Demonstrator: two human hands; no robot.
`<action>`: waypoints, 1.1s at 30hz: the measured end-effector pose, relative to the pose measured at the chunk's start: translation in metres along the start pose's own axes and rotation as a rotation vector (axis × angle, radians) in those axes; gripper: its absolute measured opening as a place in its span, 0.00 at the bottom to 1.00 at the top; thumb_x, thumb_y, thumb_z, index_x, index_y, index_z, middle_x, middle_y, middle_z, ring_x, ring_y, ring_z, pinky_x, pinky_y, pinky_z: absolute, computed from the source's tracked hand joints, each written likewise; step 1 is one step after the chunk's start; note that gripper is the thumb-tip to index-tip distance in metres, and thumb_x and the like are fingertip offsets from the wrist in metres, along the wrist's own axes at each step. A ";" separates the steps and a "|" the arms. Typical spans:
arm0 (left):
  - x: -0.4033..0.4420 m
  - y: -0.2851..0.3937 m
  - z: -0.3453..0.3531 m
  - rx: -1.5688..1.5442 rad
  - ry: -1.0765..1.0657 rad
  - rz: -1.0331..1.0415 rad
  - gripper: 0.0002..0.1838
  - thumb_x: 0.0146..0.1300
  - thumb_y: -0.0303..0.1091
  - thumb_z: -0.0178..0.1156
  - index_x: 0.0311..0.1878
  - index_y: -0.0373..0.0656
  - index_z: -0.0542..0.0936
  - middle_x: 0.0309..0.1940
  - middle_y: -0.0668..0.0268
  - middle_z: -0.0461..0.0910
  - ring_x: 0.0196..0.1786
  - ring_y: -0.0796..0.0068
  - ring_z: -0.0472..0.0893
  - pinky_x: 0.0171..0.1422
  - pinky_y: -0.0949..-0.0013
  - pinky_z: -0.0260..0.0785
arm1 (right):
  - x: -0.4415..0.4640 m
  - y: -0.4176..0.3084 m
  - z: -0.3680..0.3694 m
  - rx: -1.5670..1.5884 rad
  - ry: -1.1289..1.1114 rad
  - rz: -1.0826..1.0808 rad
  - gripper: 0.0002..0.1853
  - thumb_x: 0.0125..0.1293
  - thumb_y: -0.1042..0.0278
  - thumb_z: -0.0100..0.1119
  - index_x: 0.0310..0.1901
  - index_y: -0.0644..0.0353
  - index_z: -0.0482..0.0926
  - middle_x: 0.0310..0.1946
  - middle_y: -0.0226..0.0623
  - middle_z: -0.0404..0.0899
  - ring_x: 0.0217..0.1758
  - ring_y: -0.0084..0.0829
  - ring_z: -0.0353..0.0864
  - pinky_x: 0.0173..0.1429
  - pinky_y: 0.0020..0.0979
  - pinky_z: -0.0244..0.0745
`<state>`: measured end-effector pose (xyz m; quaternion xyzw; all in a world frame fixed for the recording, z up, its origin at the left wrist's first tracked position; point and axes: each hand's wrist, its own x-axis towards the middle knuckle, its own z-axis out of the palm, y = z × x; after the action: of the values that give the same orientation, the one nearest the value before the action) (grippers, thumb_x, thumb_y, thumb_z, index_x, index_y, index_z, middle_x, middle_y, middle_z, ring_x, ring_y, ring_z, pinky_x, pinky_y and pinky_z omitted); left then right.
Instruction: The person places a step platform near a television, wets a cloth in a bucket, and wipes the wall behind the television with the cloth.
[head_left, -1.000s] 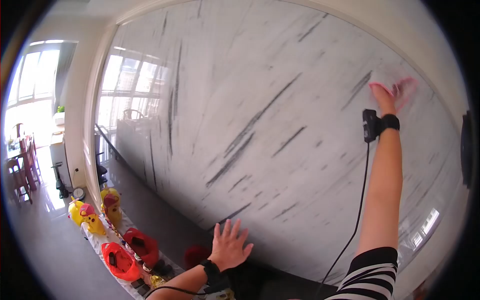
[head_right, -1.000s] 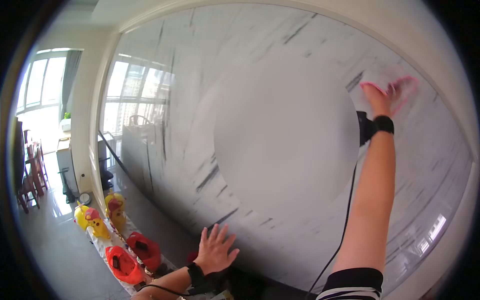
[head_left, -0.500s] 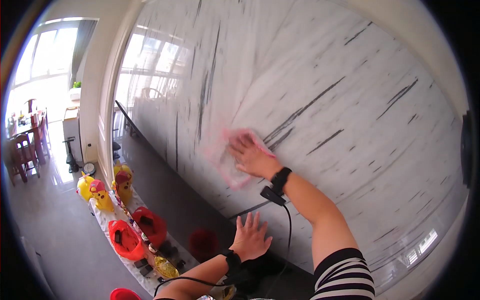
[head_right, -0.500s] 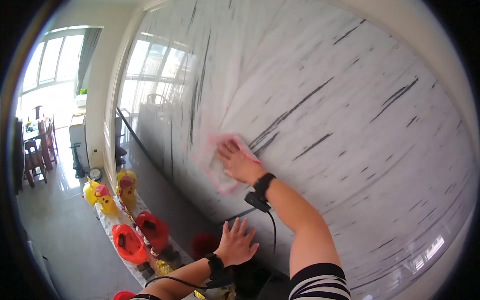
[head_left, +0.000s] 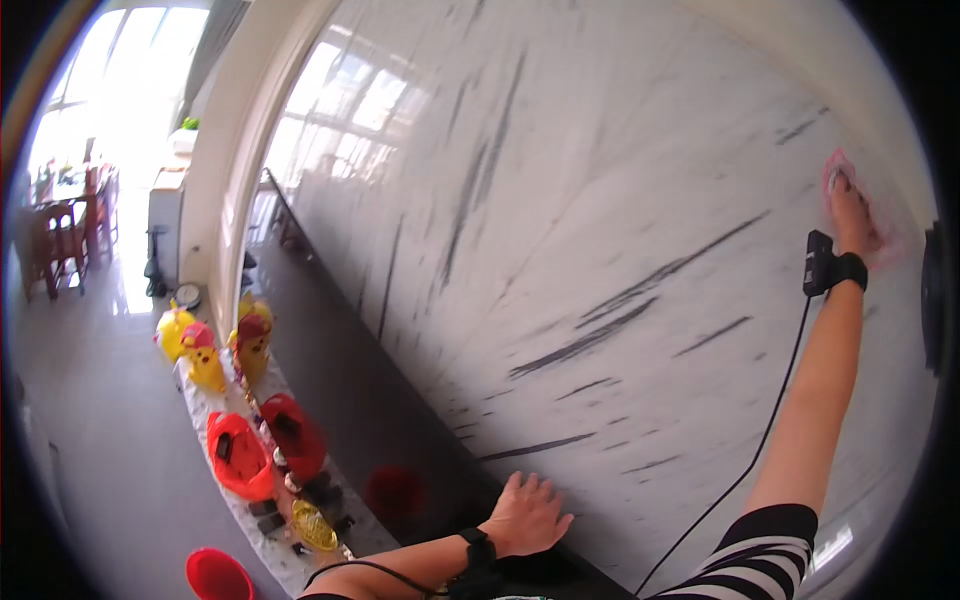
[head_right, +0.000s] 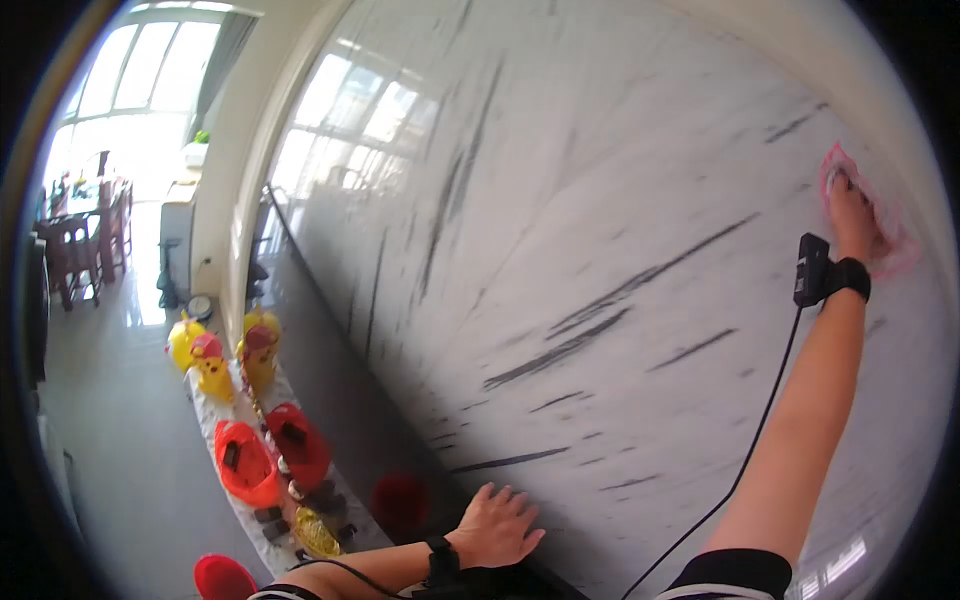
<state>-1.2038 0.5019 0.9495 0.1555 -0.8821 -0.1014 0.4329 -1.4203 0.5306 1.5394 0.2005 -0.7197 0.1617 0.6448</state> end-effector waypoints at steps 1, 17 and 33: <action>0.001 -0.001 0.001 -0.031 -0.017 0.003 0.19 0.57 0.48 0.50 0.38 0.42 0.78 0.40 0.56 0.76 0.45 0.57 0.74 0.52 0.51 0.61 | -0.016 -0.040 -0.016 0.018 -0.020 -0.027 0.28 0.66 0.47 0.28 0.59 0.57 0.62 0.53 0.50 0.69 0.60 0.45 0.64 0.67 0.43 0.50; -0.003 -0.002 0.014 -0.080 0.127 -0.017 0.12 0.48 0.39 0.53 0.14 0.46 0.73 0.13 0.64 0.70 0.21 0.64 0.71 0.43 0.55 0.60 | -0.461 -0.323 0.069 0.574 -0.082 -1.480 0.29 0.52 0.56 0.51 0.58 0.54 0.65 0.64 0.44 0.55 0.69 0.44 0.48 0.68 0.51 0.42; 0.015 0.005 0.008 0.002 0.053 -0.092 0.10 0.43 0.36 0.53 0.12 0.46 0.73 0.14 0.65 0.74 0.22 0.65 0.74 0.35 0.62 0.62 | -0.419 0.177 -0.027 -0.226 -1.040 -1.022 0.22 0.63 0.55 0.41 0.53 0.57 0.70 0.39 0.41 0.76 0.44 0.39 0.76 0.50 0.50 0.66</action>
<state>-1.2193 0.5015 0.9573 0.1992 -0.8624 -0.1162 0.4506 -1.4485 0.7308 1.1309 0.4941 -0.7614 -0.3499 0.2320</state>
